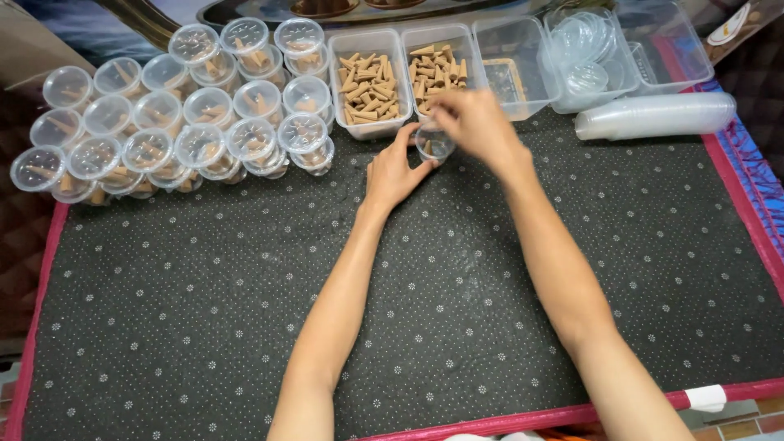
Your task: Filling small plastic containers with incense sticks and sealing them with lids.
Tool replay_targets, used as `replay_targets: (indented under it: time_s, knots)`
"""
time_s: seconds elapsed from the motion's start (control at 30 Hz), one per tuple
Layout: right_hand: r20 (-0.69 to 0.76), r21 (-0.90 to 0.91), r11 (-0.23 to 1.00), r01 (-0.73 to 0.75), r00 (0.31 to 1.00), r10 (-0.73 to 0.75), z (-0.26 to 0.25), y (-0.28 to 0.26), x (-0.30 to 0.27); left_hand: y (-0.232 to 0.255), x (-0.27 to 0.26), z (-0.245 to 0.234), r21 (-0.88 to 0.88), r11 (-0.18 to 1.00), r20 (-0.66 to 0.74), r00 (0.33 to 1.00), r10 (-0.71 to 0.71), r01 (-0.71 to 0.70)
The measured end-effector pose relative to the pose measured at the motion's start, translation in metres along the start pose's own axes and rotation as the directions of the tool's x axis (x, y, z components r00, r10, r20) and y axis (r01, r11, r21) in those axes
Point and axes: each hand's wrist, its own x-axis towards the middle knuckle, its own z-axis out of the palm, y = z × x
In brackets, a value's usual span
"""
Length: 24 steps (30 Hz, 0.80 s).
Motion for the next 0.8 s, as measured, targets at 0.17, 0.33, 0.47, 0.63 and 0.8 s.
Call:
replay_targets:
  time_s: [0.17,0.33,0.47,0.63,0.8]
  knots:
    - [-0.067,-0.248,0.957,0.149,0.983,-0.171,0.027,0.063,0.085,0.01,-0.002,-0.006,0.078,0.996,-0.02,0.999,0.032,-0.03]
    - [-0.019,-0.711,0.672,0.207,0.95,-0.313,0.089,0.129,0.149,0.004,0.001,-0.002,0.068,0.996,-0.035,0.998,0.059,-0.057]
    - [0.001,-0.799,0.583,0.147,0.97,-0.243,0.107,0.138,0.163,0.001,0.003,0.0,0.079,0.995,-0.041,0.997,0.068,-0.064]
    - [0.002,-0.839,0.526,0.142,0.966,-0.258,0.103,0.132,0.158,0.004,0.001,-0.001,0.078,0.995,-0.042,0.997,0.059,-0.055]
    - [-0.083,-0.795,0.594,0.126,0.947,-0.312,0.077,0.118,0.144,0.003,0.002,0.0,0.087,0.995,-0.038,0.998,0.057,-0.054]
